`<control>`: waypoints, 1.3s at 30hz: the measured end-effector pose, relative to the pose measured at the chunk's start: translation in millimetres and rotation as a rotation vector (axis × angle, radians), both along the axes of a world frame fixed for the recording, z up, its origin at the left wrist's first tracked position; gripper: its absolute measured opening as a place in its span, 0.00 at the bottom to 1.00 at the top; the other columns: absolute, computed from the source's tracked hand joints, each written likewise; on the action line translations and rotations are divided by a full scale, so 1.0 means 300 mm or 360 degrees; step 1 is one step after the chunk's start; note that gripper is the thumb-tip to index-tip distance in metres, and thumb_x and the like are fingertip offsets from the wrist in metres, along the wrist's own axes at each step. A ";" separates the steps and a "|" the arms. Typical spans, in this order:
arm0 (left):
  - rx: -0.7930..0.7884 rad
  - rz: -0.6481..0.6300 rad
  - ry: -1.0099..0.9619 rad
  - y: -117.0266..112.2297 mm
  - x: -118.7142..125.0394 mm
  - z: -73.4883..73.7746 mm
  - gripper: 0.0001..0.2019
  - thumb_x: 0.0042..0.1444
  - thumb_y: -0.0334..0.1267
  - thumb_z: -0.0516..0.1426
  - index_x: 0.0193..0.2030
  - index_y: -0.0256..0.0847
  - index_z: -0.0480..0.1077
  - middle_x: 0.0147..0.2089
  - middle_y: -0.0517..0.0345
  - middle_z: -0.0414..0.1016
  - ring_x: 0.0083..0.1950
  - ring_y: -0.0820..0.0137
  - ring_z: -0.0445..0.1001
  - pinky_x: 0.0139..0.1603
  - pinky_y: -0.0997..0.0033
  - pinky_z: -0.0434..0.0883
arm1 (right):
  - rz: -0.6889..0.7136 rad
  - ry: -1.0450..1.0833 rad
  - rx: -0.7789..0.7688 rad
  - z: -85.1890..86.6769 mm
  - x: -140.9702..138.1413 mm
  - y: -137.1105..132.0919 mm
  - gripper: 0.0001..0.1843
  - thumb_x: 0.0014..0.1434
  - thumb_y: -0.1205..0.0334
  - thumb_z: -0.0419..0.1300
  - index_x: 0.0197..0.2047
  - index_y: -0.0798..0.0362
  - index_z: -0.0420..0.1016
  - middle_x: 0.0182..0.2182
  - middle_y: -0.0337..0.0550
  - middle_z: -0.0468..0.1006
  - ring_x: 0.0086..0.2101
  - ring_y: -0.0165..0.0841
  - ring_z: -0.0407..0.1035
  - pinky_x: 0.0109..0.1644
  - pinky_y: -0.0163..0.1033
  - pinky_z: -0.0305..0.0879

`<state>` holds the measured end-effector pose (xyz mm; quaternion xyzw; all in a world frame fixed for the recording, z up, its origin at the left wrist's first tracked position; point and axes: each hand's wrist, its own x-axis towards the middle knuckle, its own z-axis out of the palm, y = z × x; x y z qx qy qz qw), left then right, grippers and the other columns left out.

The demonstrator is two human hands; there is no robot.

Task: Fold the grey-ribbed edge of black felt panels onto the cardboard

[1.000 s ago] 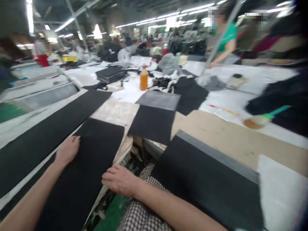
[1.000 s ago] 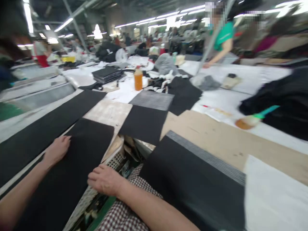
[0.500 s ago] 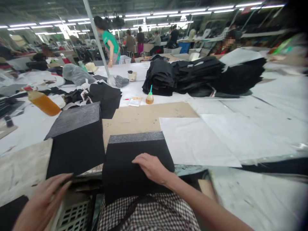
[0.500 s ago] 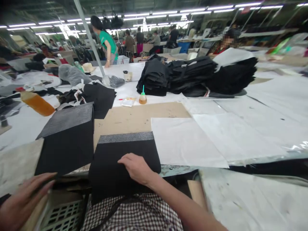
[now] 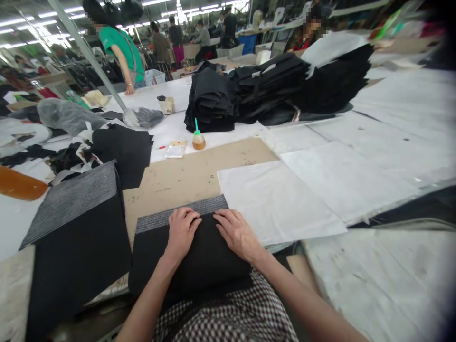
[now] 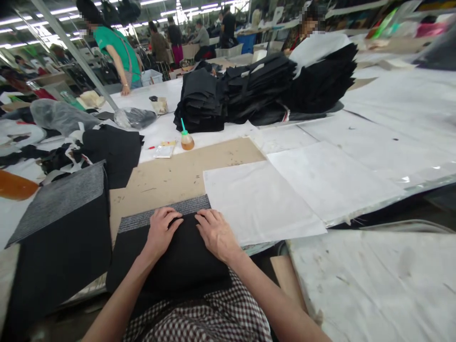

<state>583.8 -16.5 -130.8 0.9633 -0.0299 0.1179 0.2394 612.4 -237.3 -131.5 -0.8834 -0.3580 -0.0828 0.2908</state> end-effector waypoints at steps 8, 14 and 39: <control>0.0028 -0.0226 -0.0052 -0.014 -0.019 0.029 0.04 0.64 0.40 0.54 0.39 0.49 0.70 0.53 0.51 0.73 0.58 0.58 0.66 0.59 0.48 0.64 | -0.0110 0.0070 0.0133 -0.001 0.008 -0.023 0.18 0.67 0.65 0.53 0.59 0.52 0.66 0.55 0.53 0.69 0.55 0.45 0.63 0.59 0.55 0.66; 0.0164 -0.0480 0.0035 -0.017 -0.025 0.043 0.08 0.67 0.36 0.50 0.38 0.48 0.67 0.44 0.54 0.77 0.49 0.62 0.71 0.59 0.49 0.62 | 0.0340 -0.0167 -0.0040 0.076 0.068 -0.001 0.26 0.66 0.69 0.53 0.66 0.48 0.61 0.58 0.49 0.70 0.59 0.43 0.59 0.65 0.58 0.53; 0.0215 0.0048 -0.0103 0.284 -0.119 0.173 0.19 0.64 0.48 0.55 0.59 0.44 0.65 0.55 0.52 0.71 0.56 0.61 0.71 0.59 0.58 0.68 | 0.0473 0.0267 0.0165 -0.009 0.237 -0.031 0.06 0.67 0.61 0.58 0.39 0.49 0.75 0.37 0.37 0.76 0.41 0.32 0.67 0.54 0.44 0.51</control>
